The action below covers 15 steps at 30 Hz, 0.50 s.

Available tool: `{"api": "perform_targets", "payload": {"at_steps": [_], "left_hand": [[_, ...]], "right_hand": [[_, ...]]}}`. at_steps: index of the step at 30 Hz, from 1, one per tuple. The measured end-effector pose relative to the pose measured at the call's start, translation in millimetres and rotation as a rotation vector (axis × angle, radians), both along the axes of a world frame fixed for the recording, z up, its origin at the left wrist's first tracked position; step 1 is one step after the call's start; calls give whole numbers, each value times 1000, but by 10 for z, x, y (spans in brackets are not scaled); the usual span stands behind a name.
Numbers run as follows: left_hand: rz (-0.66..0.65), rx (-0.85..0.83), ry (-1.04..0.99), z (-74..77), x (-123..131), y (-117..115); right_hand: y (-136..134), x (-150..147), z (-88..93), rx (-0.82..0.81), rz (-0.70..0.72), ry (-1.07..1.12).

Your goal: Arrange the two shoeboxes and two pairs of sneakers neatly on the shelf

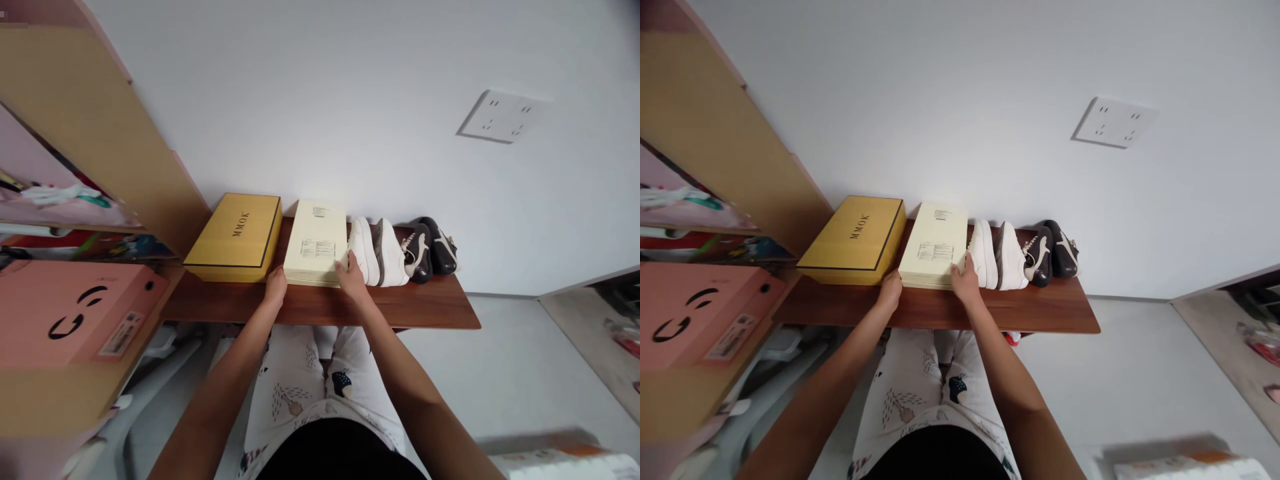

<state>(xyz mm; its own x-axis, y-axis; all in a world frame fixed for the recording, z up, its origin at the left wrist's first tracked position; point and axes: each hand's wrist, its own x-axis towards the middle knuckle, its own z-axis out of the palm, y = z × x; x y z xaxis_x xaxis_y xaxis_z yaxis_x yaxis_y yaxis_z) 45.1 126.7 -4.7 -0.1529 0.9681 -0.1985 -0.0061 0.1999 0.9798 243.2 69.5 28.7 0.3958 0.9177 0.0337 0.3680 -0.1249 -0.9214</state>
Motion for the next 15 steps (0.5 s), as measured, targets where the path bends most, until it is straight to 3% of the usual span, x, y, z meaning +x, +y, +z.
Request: {"api": "perform_targets", "payload": {"at_steps": [6,15], "left_hand": [[77,-8,-157,149,53,-132],[154,211,-143,612,91,-331]], "right_hand": [[-77,35,-19,-24,10,95],[-12,-150,-163,2,11,259]]}}
